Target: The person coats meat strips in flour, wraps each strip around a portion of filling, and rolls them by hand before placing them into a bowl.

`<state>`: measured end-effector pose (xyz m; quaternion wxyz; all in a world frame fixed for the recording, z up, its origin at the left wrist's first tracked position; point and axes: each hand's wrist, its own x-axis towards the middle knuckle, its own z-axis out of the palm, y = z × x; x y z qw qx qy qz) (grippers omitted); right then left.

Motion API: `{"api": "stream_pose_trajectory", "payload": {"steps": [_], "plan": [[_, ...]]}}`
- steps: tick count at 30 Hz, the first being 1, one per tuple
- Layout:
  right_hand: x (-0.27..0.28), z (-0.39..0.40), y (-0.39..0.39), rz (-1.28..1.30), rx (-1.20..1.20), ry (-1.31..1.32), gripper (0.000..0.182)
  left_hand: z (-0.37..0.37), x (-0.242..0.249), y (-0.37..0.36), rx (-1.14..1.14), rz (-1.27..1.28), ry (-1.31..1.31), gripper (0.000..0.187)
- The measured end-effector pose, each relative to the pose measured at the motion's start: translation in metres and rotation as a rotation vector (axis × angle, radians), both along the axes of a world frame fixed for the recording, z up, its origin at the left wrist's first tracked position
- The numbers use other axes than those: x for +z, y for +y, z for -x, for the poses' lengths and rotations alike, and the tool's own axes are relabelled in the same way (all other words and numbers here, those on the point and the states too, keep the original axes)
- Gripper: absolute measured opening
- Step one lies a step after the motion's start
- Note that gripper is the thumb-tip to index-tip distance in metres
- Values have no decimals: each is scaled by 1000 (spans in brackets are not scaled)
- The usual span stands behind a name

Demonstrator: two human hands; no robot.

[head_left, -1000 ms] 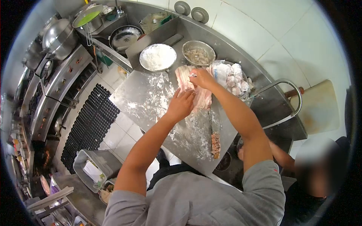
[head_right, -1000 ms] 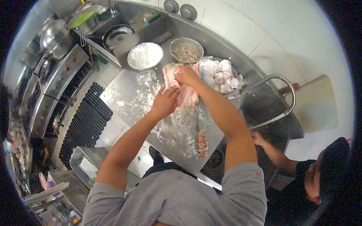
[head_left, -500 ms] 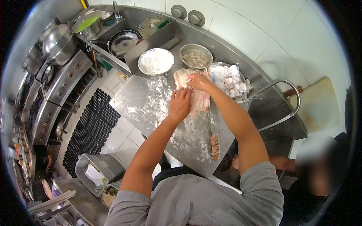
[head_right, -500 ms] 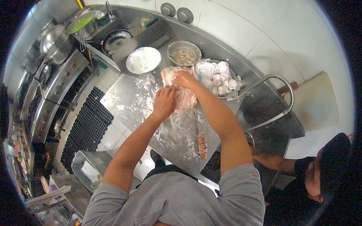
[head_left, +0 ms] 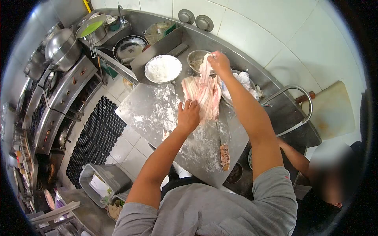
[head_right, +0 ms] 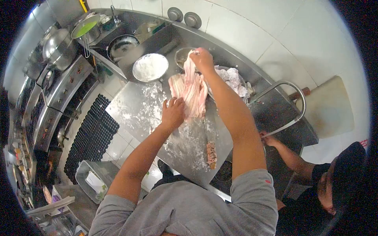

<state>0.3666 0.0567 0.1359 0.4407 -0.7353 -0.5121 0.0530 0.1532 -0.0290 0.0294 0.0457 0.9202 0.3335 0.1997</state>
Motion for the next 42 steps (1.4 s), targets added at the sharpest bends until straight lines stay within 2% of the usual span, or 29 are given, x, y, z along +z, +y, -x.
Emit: {"api": "stream_pose_trajectory", "payload": {"steps": [5, 8, 9, 12, 16, 18, 20, 24, 26, 27, 29, 31, 34, 37, 40, 42], "plan": [[42, -25, 16, -58, -82, 240, 39, -1, 7, 1, -10, 60, 107, 35], [77, -36, 21, -142, 34, 316, 36, -1, 6, 0, -10, 96, 165, 35], [102, -20, 6, -195, 138, 529, 33, -2, 6, 1, -10, 100, 175, 36], [135, -22, 2, -194, 186, 372, 29, 6, 19, 2, -57, 109, 105, 35], [170, 15, -35, -17, 300, 516, 20, 8, 64, 52, -30, 171, -444, 34], [155, 18, -42, 42, 389, 542, 20, 9, 116, 67, -57, 313, -764, 37], [140, 29, -50, 87, 453, 580, 21, 12, 162, 73, -201, 686, -902, 54], [88, 60, -70, 166, 534, 636, 22, 24, 184, 75, -338, 893, -633, 51], [64, 74, -81, 190, 512, 624, 19, 31, 167, 76, -270, 970, -533, 35], [59, 82, -89, 240, 519, 701, 25, 36, 160, 76, -234, 1012, -502, 31], [23, 93, -93, 108, 484, 810, 29, 43, 153, 71, -112, 1088, -444, 19], [-10, 100, -103, 7, 494, 884, 36, 52, 142, 70, -104, 1133, -383, 18], [-41, 109, -133, 159, 515, 892, 32, 61, 123, 67, -125, 1124, -305, 16], [-66, 119, -160, 418, 462, 801, 30, 69, 112, 63, -156, 1134, -273, 18], [-102, 129, -186, 374, 514, 915, 30, 75, 84, 65, -182, 1087, -176, 21], [-115, 136, -203, 409, 465, 653, 32, 80, 70, 59, -188, 1029, -92, 23]]}}
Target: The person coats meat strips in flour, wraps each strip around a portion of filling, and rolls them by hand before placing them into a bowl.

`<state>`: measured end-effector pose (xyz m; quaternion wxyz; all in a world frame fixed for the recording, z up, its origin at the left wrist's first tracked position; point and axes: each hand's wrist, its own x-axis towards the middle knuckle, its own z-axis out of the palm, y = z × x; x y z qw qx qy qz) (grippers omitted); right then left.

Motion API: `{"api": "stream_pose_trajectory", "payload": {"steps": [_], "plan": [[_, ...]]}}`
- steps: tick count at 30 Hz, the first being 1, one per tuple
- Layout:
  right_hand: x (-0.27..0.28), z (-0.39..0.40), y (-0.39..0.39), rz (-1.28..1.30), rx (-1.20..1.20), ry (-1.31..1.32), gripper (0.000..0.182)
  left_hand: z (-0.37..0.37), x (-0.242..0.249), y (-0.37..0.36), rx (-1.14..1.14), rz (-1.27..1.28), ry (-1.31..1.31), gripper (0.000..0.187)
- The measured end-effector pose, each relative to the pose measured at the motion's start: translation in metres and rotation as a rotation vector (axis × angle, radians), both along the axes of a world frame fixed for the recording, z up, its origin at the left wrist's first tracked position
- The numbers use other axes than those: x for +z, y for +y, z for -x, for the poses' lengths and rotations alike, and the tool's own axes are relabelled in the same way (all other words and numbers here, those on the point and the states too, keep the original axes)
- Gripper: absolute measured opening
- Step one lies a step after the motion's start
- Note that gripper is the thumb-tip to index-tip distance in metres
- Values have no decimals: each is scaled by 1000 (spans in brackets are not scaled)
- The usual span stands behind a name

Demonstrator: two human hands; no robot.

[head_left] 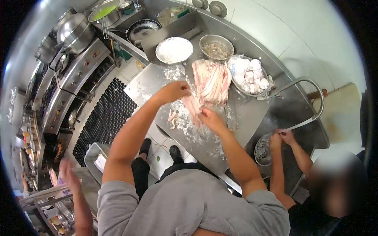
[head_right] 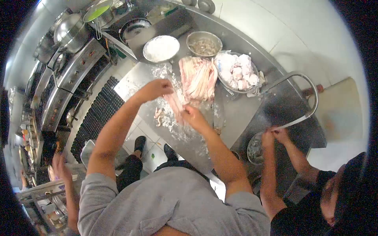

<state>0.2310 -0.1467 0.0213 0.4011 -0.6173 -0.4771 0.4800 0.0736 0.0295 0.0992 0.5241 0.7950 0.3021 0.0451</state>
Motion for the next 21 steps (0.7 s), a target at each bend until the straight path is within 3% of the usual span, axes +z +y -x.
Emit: {"api": "stream_pose_trajectory", "payload": {"steps": [2, 4, 5, 7, 9, 13, 17, 21], "plan": [[4, -4, 8, -129, 5, -255, 33, 6, 6, -19, 1, -230, -5, 20], [23, -16, 26, -343, 4, -494, 34, 14, 7, -40, 112, -217, -59, 19], [34, -20, 46, -258, -74, -501, 32, 17, 8, -48, 148, -200, -82, 18], [56, -33, 95, -455, -101, -470, 30, 21, 8, -62, 251, -192, -131, 16], [75, -39, 159, -588, -24, -754, 26, 28, 7, -74, 351, -243, -168, 15], [88, -25, 256, -250, 231, -1108, 29, 42, 13, -91, 513, -204, -170, 13], [81, -2, 289, -10, 371, -1387, 24, 60, 2, -100, 554, -209, -183, 12], [35, -6, 315, -74, 310, -1283, 26, 69, -4, -103, 598, -228, -216, 11]]}}
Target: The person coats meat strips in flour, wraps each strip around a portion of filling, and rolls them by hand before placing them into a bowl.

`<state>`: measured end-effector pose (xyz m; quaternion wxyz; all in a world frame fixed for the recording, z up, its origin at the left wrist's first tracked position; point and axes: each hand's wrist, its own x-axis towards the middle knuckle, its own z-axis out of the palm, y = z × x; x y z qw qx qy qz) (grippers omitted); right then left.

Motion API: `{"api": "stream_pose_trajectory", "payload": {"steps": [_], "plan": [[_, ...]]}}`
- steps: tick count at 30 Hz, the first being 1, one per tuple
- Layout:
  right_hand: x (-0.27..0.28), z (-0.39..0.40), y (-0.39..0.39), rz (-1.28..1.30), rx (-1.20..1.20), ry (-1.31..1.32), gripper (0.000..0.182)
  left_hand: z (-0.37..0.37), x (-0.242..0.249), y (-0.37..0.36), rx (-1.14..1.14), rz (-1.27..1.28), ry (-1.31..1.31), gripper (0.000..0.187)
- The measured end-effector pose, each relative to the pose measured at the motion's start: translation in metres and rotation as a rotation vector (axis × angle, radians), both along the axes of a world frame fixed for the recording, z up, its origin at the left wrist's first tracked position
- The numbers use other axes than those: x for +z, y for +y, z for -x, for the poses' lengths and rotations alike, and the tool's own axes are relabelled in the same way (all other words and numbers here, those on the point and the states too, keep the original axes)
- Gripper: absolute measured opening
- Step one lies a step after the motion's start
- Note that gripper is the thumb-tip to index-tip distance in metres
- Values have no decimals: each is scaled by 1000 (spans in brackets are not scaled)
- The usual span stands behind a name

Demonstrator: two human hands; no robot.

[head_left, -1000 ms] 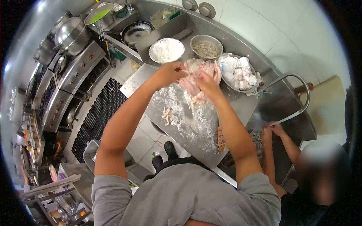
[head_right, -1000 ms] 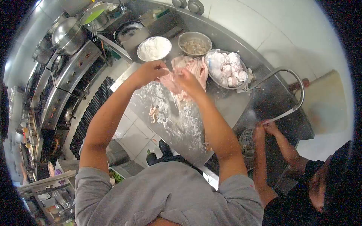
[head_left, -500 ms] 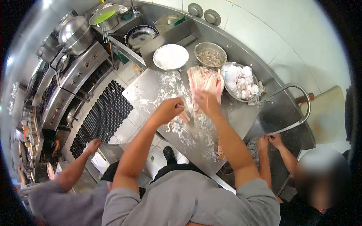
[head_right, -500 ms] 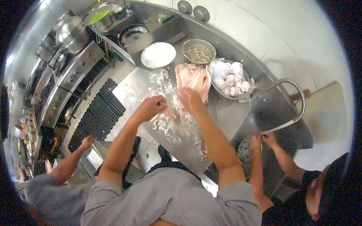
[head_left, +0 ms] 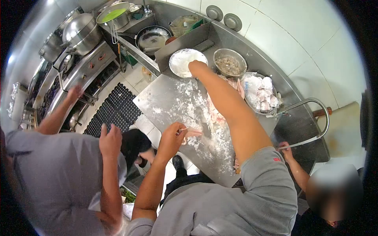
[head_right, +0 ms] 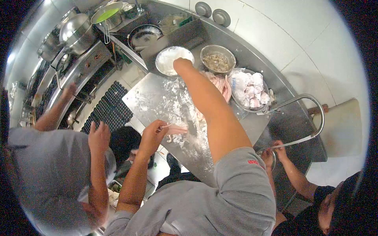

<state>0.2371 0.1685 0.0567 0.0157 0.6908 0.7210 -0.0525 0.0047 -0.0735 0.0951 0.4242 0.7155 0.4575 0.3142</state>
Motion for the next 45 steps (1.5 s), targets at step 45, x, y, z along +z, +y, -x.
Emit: {"api": "stream_pose_trajectory", "payload": {"steps": [45], "plan": [[-65, 36, -338, 76, -604, 1277, 31, -88, -80, 87, -328, -229, 619, 23]]}}
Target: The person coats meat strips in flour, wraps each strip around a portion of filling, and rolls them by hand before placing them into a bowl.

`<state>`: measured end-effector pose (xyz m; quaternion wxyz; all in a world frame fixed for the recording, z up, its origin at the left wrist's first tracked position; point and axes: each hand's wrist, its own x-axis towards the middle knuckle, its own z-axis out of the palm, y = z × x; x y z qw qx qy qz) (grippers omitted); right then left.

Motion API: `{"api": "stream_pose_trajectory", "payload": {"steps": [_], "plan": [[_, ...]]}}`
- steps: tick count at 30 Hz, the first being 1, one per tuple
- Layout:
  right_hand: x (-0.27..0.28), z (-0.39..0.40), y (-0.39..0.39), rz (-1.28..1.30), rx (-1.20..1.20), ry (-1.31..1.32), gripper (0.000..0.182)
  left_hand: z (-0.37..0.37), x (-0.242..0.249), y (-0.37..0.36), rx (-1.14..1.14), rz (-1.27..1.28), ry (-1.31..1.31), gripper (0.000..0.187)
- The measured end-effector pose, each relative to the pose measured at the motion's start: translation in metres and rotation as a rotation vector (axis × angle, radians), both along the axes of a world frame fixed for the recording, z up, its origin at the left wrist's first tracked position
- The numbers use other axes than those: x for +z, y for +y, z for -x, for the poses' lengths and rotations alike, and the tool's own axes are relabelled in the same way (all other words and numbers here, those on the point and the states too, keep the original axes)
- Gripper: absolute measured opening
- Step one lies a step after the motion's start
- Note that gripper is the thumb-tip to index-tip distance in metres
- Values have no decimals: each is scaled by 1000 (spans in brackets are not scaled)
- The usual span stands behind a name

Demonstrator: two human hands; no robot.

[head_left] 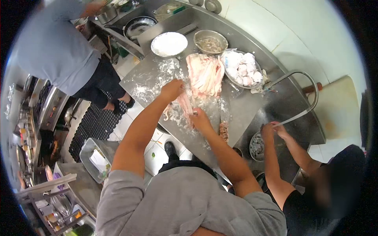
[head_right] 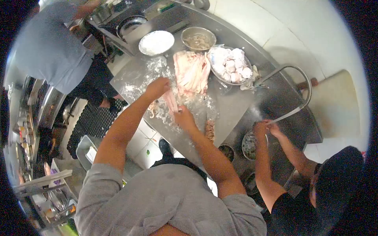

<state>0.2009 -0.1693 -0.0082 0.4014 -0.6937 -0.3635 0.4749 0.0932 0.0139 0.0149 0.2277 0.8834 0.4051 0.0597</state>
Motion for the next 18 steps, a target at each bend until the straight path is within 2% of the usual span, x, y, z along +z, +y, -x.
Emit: {"api": "stream_pose_trajectory", "payload": {"steps": [1, 4, 7, 10, 13, 14, 15, 18], "plan": [[-1, 0, -2, -45, -10, -48, 31, 0, -1, -1, 19, -26, 22, 24], [15, 0, -15, -82, -7, -289, 32, 6, -11, -4, 42, -157, -157, 24], [44, -21, -18, 86, 39, -410, 31, 1, 1, -10, 24, -302, -263, 23], [37, -57, -7, -154, 22, -371, 30, -17, 14, -19, -55, -387, -310, 22], [49, -75, 13, -231, -20, -535, 29, -45, 11, -24, -127, -416, -328, 21], [52, -77, 14, -206, -22, -521, 28, -53, 9, -26, -146, -412, -334, 21], [54, -79, 16, -181, -24, -508, 28, -56, 13, -31, -160, -373, -227, 21], [46, -81, 8, -146, -15, -441, 26, -60, 2, -30, -155, -429, -276, 18]]}}
